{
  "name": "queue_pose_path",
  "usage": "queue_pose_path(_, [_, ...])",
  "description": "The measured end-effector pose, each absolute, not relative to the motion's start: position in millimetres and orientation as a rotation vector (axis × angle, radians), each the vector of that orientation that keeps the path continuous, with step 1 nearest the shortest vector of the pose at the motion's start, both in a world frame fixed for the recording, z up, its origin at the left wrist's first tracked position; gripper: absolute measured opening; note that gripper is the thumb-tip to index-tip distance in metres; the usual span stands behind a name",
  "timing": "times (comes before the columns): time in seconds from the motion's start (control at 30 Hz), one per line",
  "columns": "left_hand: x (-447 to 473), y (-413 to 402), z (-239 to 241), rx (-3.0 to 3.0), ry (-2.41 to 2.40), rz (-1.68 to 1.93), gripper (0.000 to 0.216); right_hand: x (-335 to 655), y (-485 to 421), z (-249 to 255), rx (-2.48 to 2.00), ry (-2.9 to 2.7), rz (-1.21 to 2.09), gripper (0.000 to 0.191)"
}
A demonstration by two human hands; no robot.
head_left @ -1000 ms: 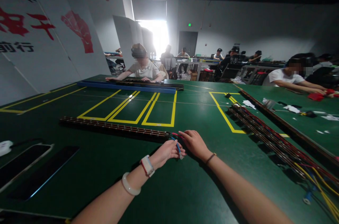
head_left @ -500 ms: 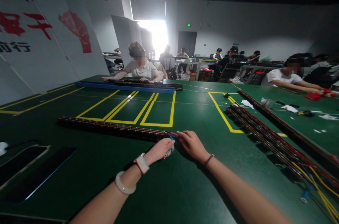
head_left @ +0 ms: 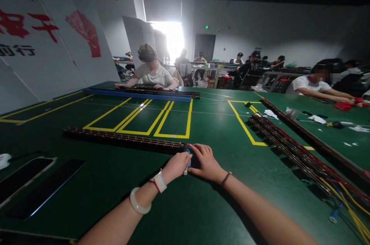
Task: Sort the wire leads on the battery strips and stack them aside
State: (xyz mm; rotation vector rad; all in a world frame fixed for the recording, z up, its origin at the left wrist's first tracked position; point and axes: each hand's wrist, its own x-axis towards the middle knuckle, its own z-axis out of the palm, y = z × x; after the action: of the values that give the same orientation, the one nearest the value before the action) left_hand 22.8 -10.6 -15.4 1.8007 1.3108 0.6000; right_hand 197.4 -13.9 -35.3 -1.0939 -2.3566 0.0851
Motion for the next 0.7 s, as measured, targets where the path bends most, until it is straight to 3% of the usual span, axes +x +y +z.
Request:
queue_pose_path(0.2, [25.6,-15.3,-10.4,1.852,1.341,0.593,0.036,199.8,-11.2,-40.1,-1.156,-2.323,0.244,0.082])
queue_pose_path(0.33, [27.4,-16.5,-10.2,1.832,1.375,0.615,0.036,205.8,-8.6,-34.8,-1.089,-2.408,0.425,0.092])
queue_pose_path(0.53, [30.0,-16.3,-15.9,1.683,1.345,0.715,0.04,203.6,-8.6,-31.8,-1.152,-2.278,0.541,0.063])
queue_pose_path(0.7, [29.7,-14.0,-17.4,1.601,1.271,0.837,0.039,198.9,-8.2,-38.0,-1.258,-2.216,0.427,0.066])
